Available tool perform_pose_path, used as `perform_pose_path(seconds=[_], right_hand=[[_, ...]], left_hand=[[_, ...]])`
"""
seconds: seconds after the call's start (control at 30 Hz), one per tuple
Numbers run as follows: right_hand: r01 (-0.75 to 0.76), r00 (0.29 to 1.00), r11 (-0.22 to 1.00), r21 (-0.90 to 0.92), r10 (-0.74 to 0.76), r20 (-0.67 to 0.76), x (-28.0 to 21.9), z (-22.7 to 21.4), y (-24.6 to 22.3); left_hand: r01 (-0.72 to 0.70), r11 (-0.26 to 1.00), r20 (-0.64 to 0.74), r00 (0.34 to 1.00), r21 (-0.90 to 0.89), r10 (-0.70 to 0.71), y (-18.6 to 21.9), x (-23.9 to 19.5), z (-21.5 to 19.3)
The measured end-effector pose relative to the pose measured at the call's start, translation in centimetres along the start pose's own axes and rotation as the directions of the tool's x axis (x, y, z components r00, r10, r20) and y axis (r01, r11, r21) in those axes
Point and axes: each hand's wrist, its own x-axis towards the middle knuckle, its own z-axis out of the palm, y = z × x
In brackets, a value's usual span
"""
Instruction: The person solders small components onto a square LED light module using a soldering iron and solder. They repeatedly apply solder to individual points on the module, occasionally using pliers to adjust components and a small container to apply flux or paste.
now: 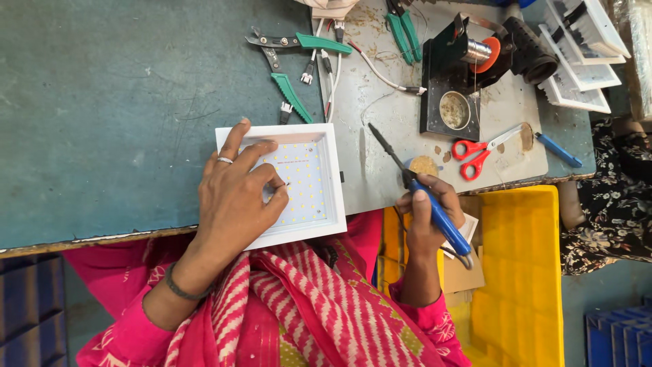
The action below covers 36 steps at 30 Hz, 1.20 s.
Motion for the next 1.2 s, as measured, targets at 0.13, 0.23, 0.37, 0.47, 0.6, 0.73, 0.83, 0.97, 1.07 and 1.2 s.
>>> perform_pose_path(seconds=[0.13,0.23,0.37,0.47,0.6,0.73,0.83,0.97,1.07,1.2], right_hand=[[0.005,0.999,1.0,-0.012,-0.004,0.052,0.2,0.6,-0.4],[0.006,0.998,1.0,-0.02,-0.004,0.064,0.4,0.8,-0.6],[0.017,0.997,0.999,-0.033,-0.014,0.071,0.6,0.9,-0.7],[0.013,0.997,1.0,-0.028,-0.011,0.078,0.7,0.9,-0.4],[0.024,1.0,1.0,0.011,-0.024,0.019,0.8,0.8,0.2],[0.016,0.999,0.973,0.231,-0.004,-0.053,1.3,-0.5,0.5],[-0.151,0.986,0.794,0.589,0.166,0.029,1.4,-1.8,0.3],[-0.448,0.892,0.312,0.838,0.21,0.399,1.9,-3.1,-0.1],[-0.534,0.836,0.135,0.835,0.233,0.497,2.2,-3.2,0.1],[-0.563,0.805,0.066,0.824,0.268,0.529,2.5,-2.8,0.2]], left_hand=[[0.001,1.0,-0.004,1.0,0.008,-0.001,0.0,-0.1,0.0],[-0.004,1.0,-0.013,1.0,0.012,0.004,-0.1,-0.2,0.1],[-0.011,1.0,-0.01,1.0,0.018,0.011,-0.2,-0.2,0.3],[-0.022,1.0,-0.016,1.0,0.009,0.022,-0.2,-0.2,0.2],[-0.015,1.0,-0.018,1.0,-0.005,0.015,-0.1,-0.2,0.1],[-0.019,1.0,-0.03,0.999,-0.023,0.018,0.1,-0.1,0.0],[-0.021,0.999,-0.043,0.999,-0.029,0.019,0.1,-0.2,-0.1],[-0.022,1.0,-0.069,0.997,0.003,0.022,0.0,-0.2,0.0],[-0.026,0.999,-0.07,0.997,-0.025,0.025,-0.1,-0.3,0.1],[-0.029,0.999,-0.085,0.996,-0.042,0.026,-0.1,-0.5,0.1]])
